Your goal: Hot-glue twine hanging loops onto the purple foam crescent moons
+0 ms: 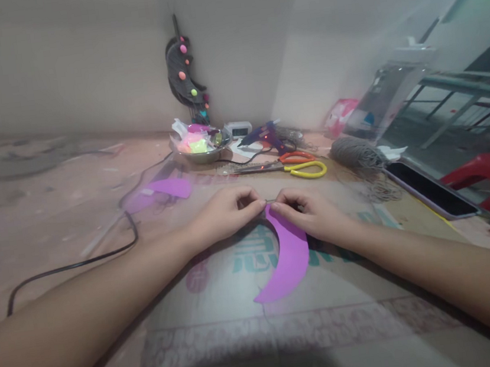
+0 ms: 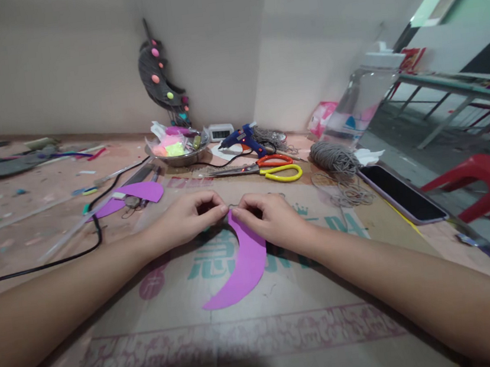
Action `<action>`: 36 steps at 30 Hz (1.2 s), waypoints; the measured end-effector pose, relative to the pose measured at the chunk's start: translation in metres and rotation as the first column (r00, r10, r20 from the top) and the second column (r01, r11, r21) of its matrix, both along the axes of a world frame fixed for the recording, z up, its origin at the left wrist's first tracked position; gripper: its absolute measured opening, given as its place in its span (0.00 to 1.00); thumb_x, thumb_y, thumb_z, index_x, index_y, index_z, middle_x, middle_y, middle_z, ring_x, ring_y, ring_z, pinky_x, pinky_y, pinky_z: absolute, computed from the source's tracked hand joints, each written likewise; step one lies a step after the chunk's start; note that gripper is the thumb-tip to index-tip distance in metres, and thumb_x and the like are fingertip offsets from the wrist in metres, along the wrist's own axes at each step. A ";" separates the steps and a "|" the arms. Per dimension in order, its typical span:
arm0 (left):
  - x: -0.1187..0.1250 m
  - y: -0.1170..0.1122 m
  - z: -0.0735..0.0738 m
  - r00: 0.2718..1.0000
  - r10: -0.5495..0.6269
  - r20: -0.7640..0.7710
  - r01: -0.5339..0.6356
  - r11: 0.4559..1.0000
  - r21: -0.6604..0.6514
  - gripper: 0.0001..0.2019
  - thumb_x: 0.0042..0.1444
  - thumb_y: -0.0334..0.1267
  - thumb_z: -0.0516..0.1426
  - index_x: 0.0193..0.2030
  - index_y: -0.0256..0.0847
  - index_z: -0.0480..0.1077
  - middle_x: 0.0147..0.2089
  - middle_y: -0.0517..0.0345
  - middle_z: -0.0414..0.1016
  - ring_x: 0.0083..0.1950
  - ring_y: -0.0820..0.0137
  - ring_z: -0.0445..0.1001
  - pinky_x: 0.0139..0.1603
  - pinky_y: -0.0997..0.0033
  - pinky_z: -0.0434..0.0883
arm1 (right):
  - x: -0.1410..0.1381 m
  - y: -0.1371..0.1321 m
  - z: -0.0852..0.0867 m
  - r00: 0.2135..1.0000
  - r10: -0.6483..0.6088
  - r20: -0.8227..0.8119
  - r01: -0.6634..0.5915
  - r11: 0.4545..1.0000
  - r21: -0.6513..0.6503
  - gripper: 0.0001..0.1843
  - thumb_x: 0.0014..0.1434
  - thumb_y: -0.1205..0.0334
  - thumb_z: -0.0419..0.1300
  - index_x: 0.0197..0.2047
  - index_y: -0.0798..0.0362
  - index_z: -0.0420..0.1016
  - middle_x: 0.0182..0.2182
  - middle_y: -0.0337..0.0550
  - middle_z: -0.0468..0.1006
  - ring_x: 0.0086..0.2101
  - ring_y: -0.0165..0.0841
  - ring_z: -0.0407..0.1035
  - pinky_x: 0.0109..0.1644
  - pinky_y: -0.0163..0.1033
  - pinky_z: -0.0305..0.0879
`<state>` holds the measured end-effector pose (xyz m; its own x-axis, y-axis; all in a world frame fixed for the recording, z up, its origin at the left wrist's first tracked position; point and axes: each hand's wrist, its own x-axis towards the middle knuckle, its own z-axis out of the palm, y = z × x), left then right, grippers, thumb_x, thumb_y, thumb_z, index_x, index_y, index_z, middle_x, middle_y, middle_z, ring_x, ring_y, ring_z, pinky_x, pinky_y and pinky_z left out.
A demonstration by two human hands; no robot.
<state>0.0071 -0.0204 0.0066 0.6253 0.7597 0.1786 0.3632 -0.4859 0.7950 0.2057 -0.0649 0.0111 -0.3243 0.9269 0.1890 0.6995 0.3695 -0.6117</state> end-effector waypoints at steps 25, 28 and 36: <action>-0.003 0.010 -0.004 0.965 0.142 0.220 -0.102 0.978 -0.182 0.15 0.58 0.48 0.55 0.35 0.36 0.72 0.28 0.59 0.71 0.27 0.75 0.66 0.28 0.75 0.63 | 0.000 0.001 0.004 0.988 -0.064 -0.143 0.056 0.997 -0.060 0.17 0.62 0.51 0.52 0.26 0.52 0.64 0.23 0.36 0.66 0.25 0.28 0.60 0.28 0.34 0.56; -0.002 0.008 -0.003 0.987 0.051 0.153 -0.030 0.990 -0.136 0.18 0.60 0.50 0.53 0.34 0.36 0.73 0.28 0.58 0.72 0.29 0.73 0.68 0.29 0.74 0.63 | 0.000 0.001 0.004 0.988 -0.057 -0.147 0.051 0.998 -0.043 0.16 0.62 0.52 0.53 0.26 0.52 0.64 0.23 0.36 0.66 0.25 0.28 0.60 0.28 0.34 0.57; -0.001 -0.001 -0.004 0.988 0.069 0.140 -0.084 0.991 0.108 0.14 0.58 0.44 0.56 0.47 0.38 0.70 0.38 0.56 0.75 0.35 0.72 0.71 0.34 0.73 0.67 | 0.001 0.001 0.003 0.989 -0.046 -0.141 0.039 0.998 -0.046 0.17 0.62 0.50 0.52 0.26 0.52 0.65 0.23 0.36 0.65 0.25 0.28 0.59 0.28 0.34 0.55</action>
